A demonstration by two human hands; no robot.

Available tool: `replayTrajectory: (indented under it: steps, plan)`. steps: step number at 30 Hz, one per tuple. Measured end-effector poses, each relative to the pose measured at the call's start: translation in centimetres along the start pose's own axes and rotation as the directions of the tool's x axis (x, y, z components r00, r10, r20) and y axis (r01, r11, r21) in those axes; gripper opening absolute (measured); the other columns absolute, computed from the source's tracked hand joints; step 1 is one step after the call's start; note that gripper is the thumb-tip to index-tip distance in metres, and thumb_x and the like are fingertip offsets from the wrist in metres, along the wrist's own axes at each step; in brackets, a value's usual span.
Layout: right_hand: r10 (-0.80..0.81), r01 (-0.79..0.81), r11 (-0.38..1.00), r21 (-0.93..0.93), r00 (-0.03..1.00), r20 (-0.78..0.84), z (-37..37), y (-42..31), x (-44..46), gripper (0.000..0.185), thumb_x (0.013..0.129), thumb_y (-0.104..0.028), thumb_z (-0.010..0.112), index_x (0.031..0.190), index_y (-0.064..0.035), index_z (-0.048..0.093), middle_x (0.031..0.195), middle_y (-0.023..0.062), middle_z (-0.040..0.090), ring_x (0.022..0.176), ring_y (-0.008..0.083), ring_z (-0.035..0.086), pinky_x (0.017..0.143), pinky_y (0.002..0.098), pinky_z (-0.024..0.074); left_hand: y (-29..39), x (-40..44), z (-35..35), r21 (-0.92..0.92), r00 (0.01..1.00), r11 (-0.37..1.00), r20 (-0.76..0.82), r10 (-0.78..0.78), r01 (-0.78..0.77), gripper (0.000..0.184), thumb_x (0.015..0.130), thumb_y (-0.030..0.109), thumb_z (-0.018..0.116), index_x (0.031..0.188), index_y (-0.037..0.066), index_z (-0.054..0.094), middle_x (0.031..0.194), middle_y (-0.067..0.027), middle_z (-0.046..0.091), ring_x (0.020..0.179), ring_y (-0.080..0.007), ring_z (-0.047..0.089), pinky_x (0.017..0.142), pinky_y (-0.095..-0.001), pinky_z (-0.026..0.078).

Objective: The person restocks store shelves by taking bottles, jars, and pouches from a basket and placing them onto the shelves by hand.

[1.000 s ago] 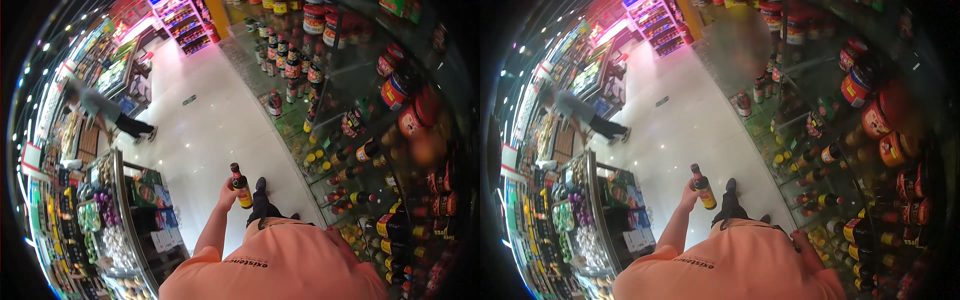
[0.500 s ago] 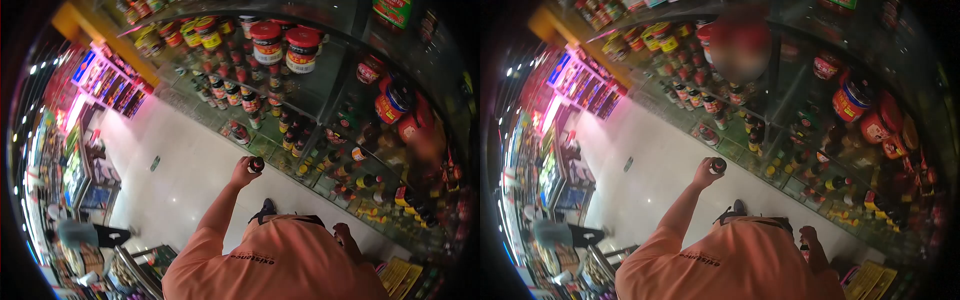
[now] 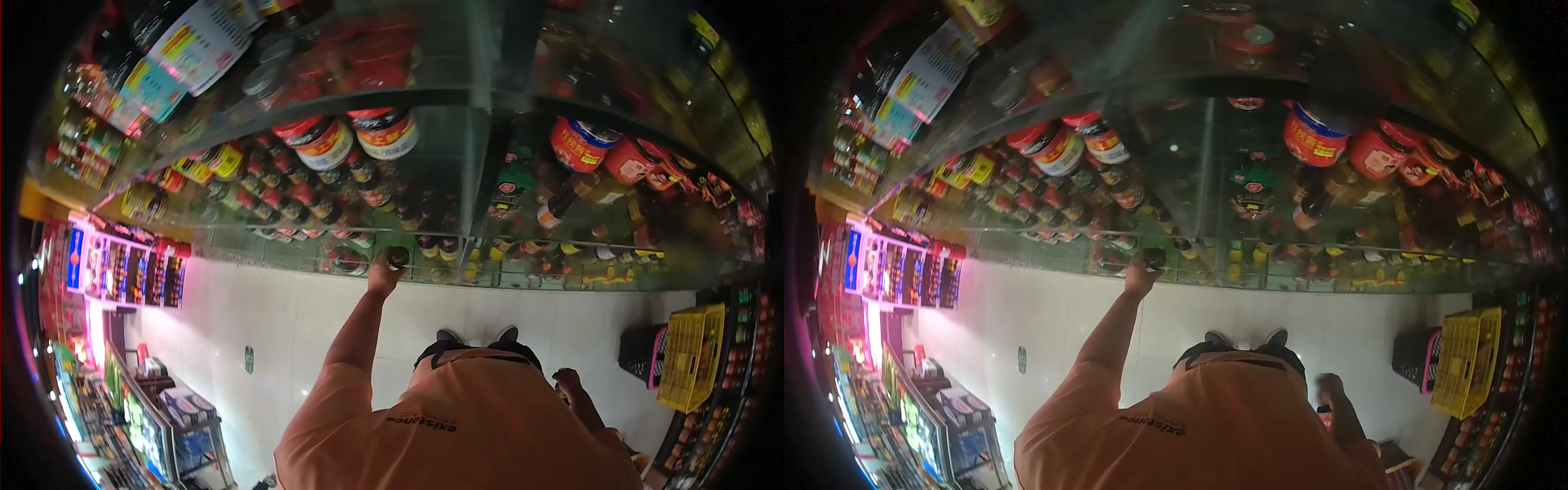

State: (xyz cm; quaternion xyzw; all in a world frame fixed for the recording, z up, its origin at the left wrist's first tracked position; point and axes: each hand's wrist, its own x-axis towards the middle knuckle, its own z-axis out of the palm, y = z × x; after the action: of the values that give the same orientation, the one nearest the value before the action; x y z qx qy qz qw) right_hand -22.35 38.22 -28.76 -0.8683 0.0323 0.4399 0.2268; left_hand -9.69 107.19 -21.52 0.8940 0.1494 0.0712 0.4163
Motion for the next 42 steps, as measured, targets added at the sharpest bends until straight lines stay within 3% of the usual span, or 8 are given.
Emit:
replayTrajectory:
  steps: [2, 4, 7, 10, 18, 27, 34, 42]
  plan:
    - [-0.411, 0.317, 0.682, -0.659, 0.912, 0.013, 2.7, 3.8, 1.3, 0.011, 0.079, -0.015, 0.068, 0.079, -0.0042, 0.068, 0.073, 0.0128, 0.064, 0.071, 0.0285, 0.071, 0.066, 0.0405, 0.0586, -3.5, 1.7, 1.9, 0.005, 0.997, 0.998, -0.044, 0.069, -0.069, 0.052, 0.07, 0.018, 0.084, 0.115, 0.005, 0.061, 0.114, -0.0169, 0.065, 0.105, -0.0361, 0.063, 0.09, -0.0422, 0.051]
    - [0.208, -0.203, 0.976, 0.081, 0.977, -0.049, 1.7, -0.5, -1.7, 0.01, 0.079, -0.014, 0.068, 0.081, -0.0042, 0.069, 0.071, 0.0133, 0.064, 0.065, 0.0291, 0.07, 0.064, 0.0392, 0.0589, -6.6, 3.7, 3.7, -0.259, 0.997, 0.966, -0.076, -0.002, -0.018, 0.052, 0.069, 0.018, 0.085, 0.113, 0.005, 0.062, 0.109, -0.0158, 0.067, 0.101, -0.0355, 0.065, 0.087, -0.0414, 0.052]
    - [-0.034, 0.08, 0.974, 0.211, 0.976, -0.214, 6.2, 7.0, 1.0, 0.019, 0.081, -0.019, 0.066, 0.068, -0.0071, 0.058, 0.06, 0.0106, 0.057, 0.054, 0.0248, 0.061, 0.057, 0.0414, 0.0494, -2.9, 4.8, 2.8, -0.29, 0.994, 0.955, -0.077, -0.079, 0.054, 0.051, 0.069, 0.023, 0.087, 0.11, 0.005, 0.063, 0.1, -0.0129, 0.07, 0.091, -0.0312, 0.067, 0.081, -0.04, 0.053]
    - [0.439, -0.275, 0.7, 0.659, 0.893, -0.094, -0.2, -7.9, -6.8, 0.019, 0.08, -0.017, 0.067, 0.066, -0.0083, 0.056, 0.057, 0.0068, 0.053, 0.053, 0.0211, 0.058, 0.054, 0.0416, 0.0469, -4.5, 6.7, 4.0, -0.119, 0.996, 0.991, -0.071, 0.044, -0.053, 0.047, 0.072, 0.026, 0.087, 0.108, 0.005, 0.064, 0.1, -0.0102, 0.071, 0.09, -0.0255, 0.068, 0.08, -0.038, 0.053]
    - [0.332, -0.082, 0.701, 0.708, 0.917, -0.223, 2.9, -3.0, -2.2, 0.014, 0.082, -0.011, 0.065, 0.074, -0.0087, 0.054, 0.056, 0.0069, 0.052, 0.045, 0.0198, 0.056, 0.042, 0.0377, 0.0497, -7.2, 8.8, 7.2, -0.765, 0.992, 0.639, 0.0, 0.124, -0.079, 0.042, 0.074, 0.016, 0.086, 0.108, 0.009, 0.063, 0.102, -0.0062, 0.068, 0.089, -0.016, 0.065, 0.078, -0.0326, 0.052]
    - [0.069, 0.388, 0.647, 0.657, 0.828, -0.557, -10.6, -26.1, -10.4, 0.018, 0.086, -0.009, 0.067, 0.077, -0.0049, 0.051, 0.064, 0.0043, 0.055, 0.054, 0.0146, 0.058, 0.049, 0.0308, 0.0464, -7.8, 4.9, 5.0, 0.068, 0.968, 0.976, -0.135, 0.213, -0.205, 0.067, 0.074, 0.012, 0.082, 0.133, 0.003, 0.052, 0.125, -0.0158, 0.064, 0.116, -0.0289, 0.062, 0.095, -0.0402, 0.049]
    - [-0.012, 0.6, -0.135, 0.788, 0.795, -0.607, -14.6, -39.3, -14.1, 0.012, 0.092, -0.013, 0.061, 0.087, -0.0062, 0.052, 0.071, 0.0059, 0.055, 0.064, 0.0187, 0.059, 0.06, 0.0338, 0.0508, -6.9, -11.3, 2.8, -0.169, 0.918, 0.906, 0.161, -0.363, 0.388, 0.034, 0.088, 0.019, 0.069, 0.12, 0.006, 0.065, 0.079, -0.0065, 0.07, 0.072, -0.013, 0.067, 0.062, -0.0298, 0.053]
    - [-0.393, 0.524, 0.041, 0.851, 0.791, -0.469, -8.9, -49.7, -12.6, 0.012, 0.091, -0.011, 0.063, 0.09, -0.0057, 0.052, 0.073, 0.007, 0.056, 0.065, 0.0206, 0.06, 0.062, 0.0342, 0.0513, 11.8, -17.7, -4.8, -0.569, 0.983, 0.803, 0.142, -0.113, 0.175, 0.046, 0.09, 0.005, 0.067, 0.132, -0.002, 0.051, 0.107, -0.013, 0.07, 0.093, -0.0172, 0.068, 0.084, -0.0308, 0.055]
